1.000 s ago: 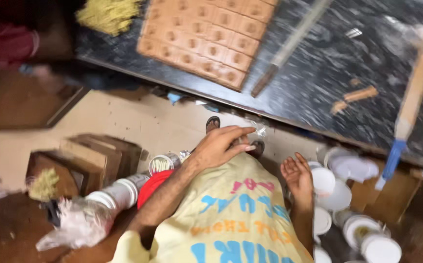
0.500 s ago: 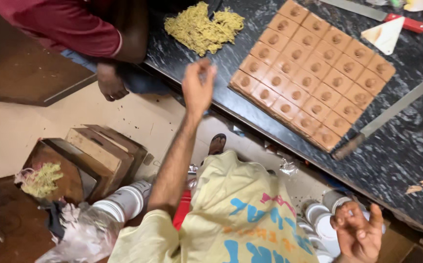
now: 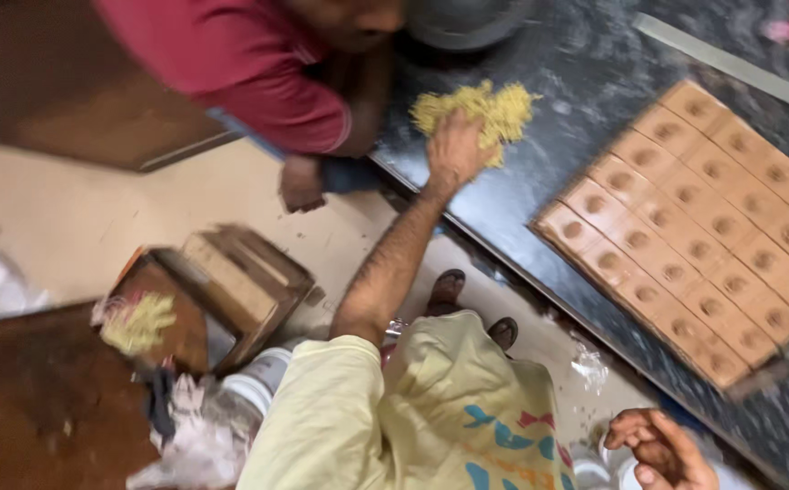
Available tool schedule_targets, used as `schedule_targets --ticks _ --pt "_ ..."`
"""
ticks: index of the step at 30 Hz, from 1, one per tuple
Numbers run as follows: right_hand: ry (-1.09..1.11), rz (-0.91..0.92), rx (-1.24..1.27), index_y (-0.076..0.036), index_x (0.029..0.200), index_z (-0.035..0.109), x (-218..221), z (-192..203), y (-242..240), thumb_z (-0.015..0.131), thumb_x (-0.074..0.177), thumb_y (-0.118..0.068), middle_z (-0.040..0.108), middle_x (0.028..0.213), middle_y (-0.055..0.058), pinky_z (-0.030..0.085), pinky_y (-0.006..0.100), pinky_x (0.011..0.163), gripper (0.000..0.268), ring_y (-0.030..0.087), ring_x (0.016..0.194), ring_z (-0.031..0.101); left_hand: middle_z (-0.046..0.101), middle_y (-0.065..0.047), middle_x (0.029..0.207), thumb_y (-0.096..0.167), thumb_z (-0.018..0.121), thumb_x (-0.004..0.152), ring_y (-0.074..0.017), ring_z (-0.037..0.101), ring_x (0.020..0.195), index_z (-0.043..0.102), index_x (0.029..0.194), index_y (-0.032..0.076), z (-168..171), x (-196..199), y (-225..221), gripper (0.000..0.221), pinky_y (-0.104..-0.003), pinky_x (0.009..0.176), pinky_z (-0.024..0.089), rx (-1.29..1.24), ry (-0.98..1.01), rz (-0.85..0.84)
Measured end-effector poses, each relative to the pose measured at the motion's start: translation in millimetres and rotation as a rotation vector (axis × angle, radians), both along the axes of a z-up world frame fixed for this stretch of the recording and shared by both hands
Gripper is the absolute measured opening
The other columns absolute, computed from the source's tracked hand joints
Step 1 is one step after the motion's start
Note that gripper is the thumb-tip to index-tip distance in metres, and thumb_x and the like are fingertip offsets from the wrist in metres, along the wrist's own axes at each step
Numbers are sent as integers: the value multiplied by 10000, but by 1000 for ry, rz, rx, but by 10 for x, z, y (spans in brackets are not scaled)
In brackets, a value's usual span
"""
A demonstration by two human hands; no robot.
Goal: The person uses a piping bag to squeeze small swirls of chocolate frosting onto a tray of square chocolate pieces, then picks up a bundle of yellow shredded material.
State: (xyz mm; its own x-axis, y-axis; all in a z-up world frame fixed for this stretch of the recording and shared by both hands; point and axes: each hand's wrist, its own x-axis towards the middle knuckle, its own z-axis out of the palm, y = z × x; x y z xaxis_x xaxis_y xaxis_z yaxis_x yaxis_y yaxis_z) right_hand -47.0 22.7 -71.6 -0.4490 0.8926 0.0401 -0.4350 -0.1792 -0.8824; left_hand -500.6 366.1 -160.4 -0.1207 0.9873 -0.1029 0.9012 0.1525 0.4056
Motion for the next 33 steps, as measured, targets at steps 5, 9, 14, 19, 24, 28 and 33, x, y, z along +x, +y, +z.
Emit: schedule_targets --ticks 5,9,14,19,24,28,33 --pt "-483 -50 -318 69 1519 482 -720 25 554 616 879 51 679 1177 259 509 428 1004 654 314 1133 656 729 -140 1139 488 773 775 -318 684 1093 775 1042 110 70 -391 -842 463 -442 935 569 109 -256 185" --pt "-515 255 -268 -7 1499 495 -1476 253 1036 715 830 14 690 1224 180 521 422 1009 705 280 1161 651 734 -142 1034 358 753 891 -323 703 938 765 946 47 415 -534 -1700 315 -419 846 555 282 -598 213" --pt "-79 554 -354 -203 1630 112 -2335 447 1251 765 791 -91 377 1537 151 573 513 990 1069 293 1274 566 621 -170 848 278 736 937 -316 586 956 804 872 30 593 -343 -2744 265 -420 908 476 248 -601 163" --pt "125 734 -354 -232 1643 161 -2877 132 1052 765 863 -104 330 1654 1 461 310 1153 995 129 1435 474 599 -91 1278 394 485 1053 -188 565 1183 502 1392 11 309 327 -3271 512 -372 1031 493 522 -1585 516" --pt "-375 269 -376 -19 1184 681 -3345 -632 1156 534 1080 -289 714 995 77 578 334 688 324 175 810 676 322 -166 1624 343 548 1126 -273 338 1474 215 1628 22 155 549 -3601 683 -409 1215 307 372 -1075 267" --pt "-436 204 -480 19 1106 643 -3399 -792 1246 462 1102 -370 720 916 109 562 381 608 429 235 714 682 513 -206 1653 378 561 1157 -290 440 1562 588 1440 -79 321 268 -3965 538 -401 1289 344 287 -1399 217" --pt "-241 466 -574 94 1179 680 -3222 -240 956 574 915 -195 748 1000 167 625 424 735 406 287 831 736 617 -40 1366 484 490 1021 -194 543 1265 585 1389 100 727 143 -3949 541 -390 961 503 259 -1685 1107"
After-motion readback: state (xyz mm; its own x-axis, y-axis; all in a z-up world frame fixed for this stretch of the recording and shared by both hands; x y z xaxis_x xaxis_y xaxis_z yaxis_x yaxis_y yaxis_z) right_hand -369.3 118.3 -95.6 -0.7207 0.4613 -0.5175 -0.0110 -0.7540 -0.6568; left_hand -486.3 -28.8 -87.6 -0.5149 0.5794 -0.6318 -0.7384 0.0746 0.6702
